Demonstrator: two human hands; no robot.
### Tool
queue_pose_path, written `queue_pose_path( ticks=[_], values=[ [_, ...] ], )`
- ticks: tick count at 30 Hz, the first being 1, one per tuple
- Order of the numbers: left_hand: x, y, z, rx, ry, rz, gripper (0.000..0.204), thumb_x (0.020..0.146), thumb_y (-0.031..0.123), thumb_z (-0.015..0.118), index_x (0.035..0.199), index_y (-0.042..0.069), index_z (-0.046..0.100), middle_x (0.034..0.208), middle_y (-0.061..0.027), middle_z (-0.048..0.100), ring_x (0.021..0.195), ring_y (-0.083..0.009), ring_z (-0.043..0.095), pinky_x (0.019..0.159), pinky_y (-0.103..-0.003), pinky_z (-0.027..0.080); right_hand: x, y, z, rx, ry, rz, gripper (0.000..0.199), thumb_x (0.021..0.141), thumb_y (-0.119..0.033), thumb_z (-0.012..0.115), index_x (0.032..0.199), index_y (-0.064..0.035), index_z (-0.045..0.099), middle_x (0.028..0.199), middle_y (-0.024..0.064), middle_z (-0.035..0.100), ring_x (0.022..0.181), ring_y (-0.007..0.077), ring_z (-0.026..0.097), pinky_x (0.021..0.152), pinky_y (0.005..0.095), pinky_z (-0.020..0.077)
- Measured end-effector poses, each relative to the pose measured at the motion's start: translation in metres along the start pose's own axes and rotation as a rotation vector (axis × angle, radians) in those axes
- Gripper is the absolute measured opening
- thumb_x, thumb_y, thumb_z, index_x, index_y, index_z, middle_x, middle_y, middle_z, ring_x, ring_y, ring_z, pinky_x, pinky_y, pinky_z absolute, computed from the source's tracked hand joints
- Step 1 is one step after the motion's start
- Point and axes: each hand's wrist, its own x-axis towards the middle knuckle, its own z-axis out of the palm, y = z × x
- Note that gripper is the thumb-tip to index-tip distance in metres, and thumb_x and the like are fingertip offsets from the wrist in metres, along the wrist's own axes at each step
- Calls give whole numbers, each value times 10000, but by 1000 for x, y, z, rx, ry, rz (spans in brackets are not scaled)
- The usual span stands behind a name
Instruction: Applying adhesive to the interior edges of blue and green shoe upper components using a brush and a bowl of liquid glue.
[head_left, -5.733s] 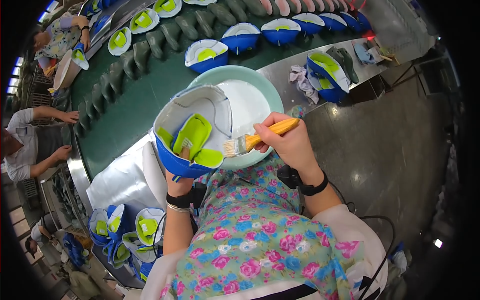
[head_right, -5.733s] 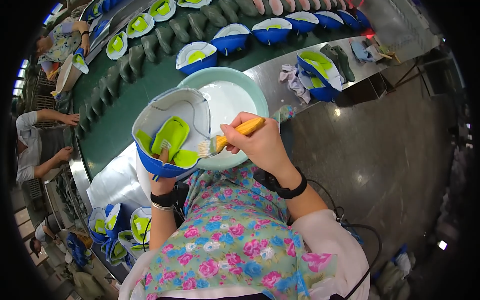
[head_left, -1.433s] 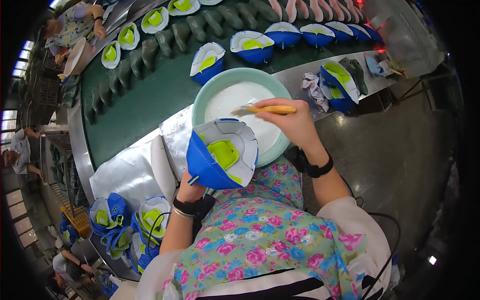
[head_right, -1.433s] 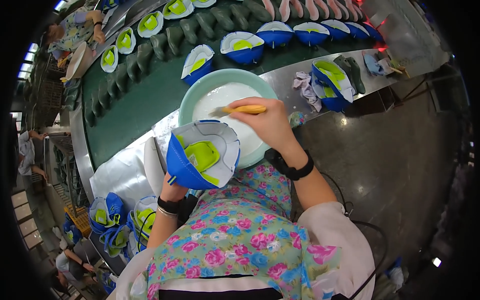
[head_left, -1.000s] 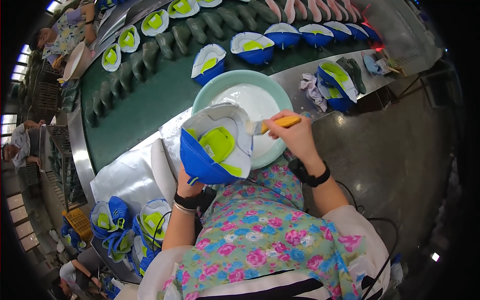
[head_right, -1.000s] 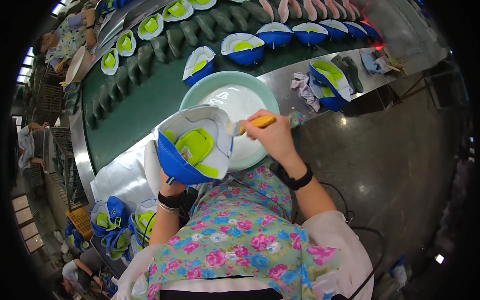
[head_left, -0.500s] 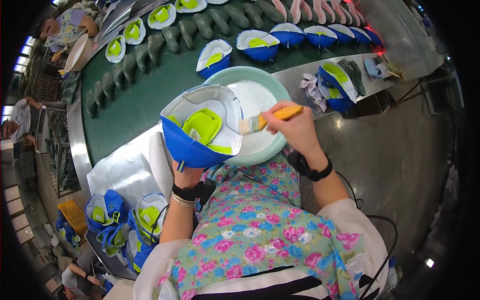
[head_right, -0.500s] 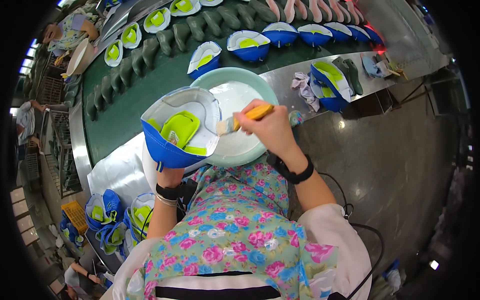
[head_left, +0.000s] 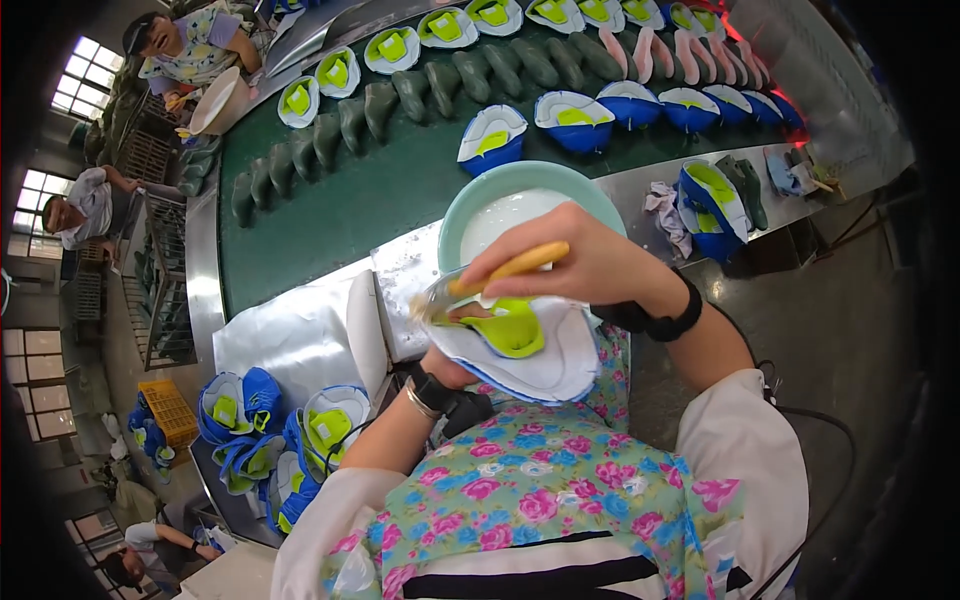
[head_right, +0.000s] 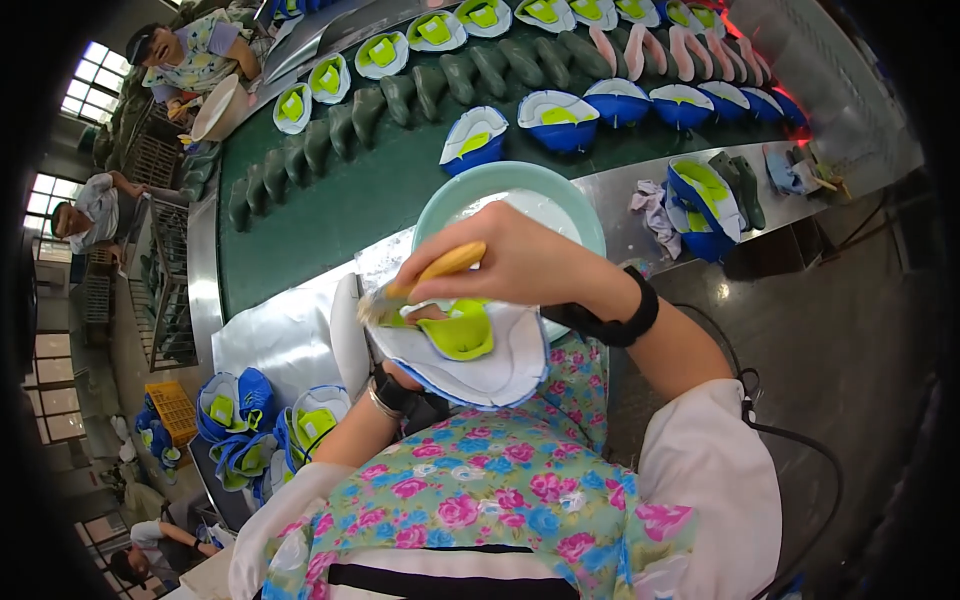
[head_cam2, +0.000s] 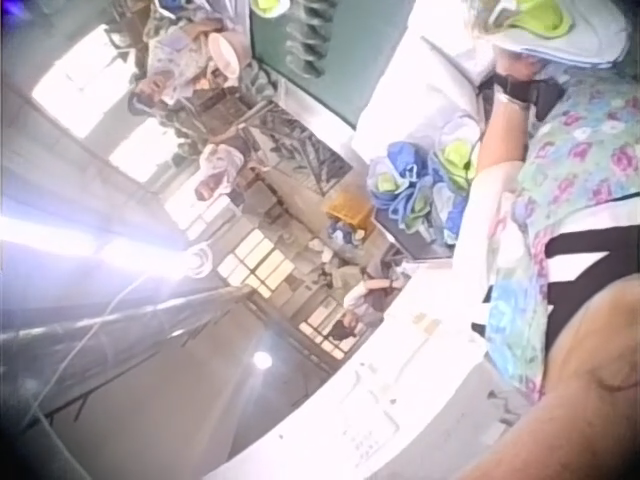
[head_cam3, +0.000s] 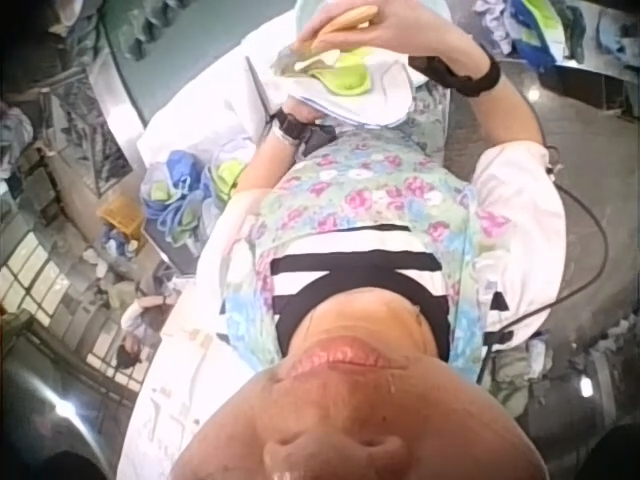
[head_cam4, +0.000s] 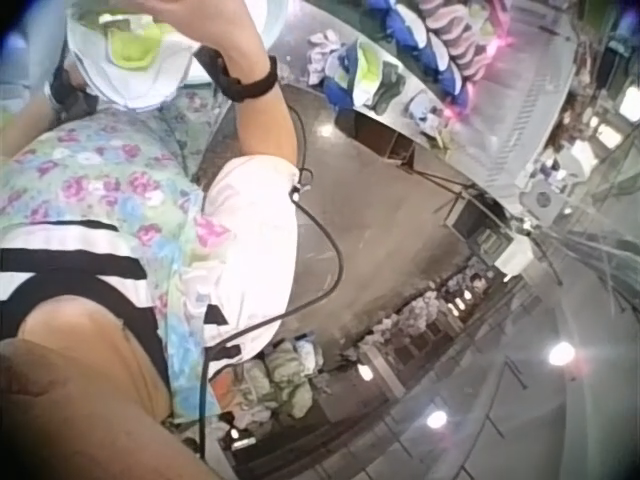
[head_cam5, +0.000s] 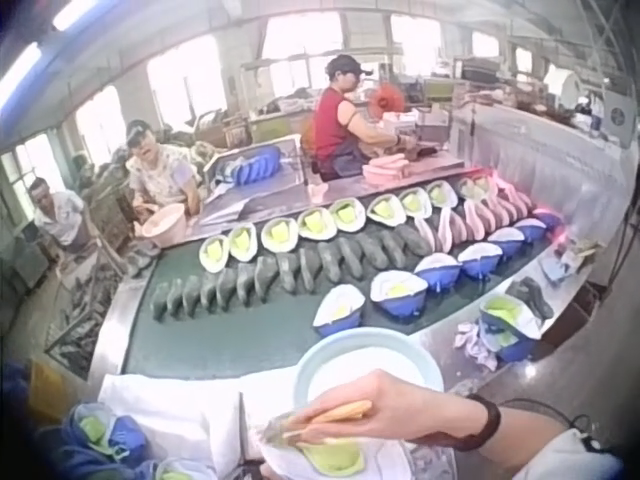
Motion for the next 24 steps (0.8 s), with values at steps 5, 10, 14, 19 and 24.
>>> queue_pose_path(
  ticks=[5,10,14,19,24],
  values=[
    [2,11,-31,-18,-568,-396,421,963,417,420,917,26,568,628,-89,545,388,-129,420,350,-231,332,-21,32,-2,-76,283,198,142,837,-134,708,914,-15,714,807,63,711,727,105,651,672,248,505],
    [-5,34,-34,-106,-398,-351,260,933,221,499,1065,29,616,977,-109,664,797,-213,647,601,-332,541,-66,43,9,-98,525,533,182,863,-150,651,775,5,685,612,52,656,558,86,613,543,244,476],
    [0,92,-33,392,-276,287,407,937,203,535,1317,63,498,1263,-117,588,1136,-261,580,956,-442,482,-75,40,5,223,864,588,202,888,-122,633,800,59,657,656,105,660,529,118,623,496,229,495],
    [80,199,-39,570,-162,628,335,1020,356,410,1236,121,511,1094,-70,619,934,-209,600,811,-398,522,-72,48,1,244,976,515,204,931,-128,594,846,52,636,724,114,667,553,124,624,507,228,498],
    [188,241,-36,333,-99,579,372,1027,179,401,1380,80,333,1323,-157,488,1186,-339,520,1011,-542,441,-54,51,9,220,980,576,184,926,-106,592,830,47,631,701,106,653,539,134,613,505,232,486]
  ],
)
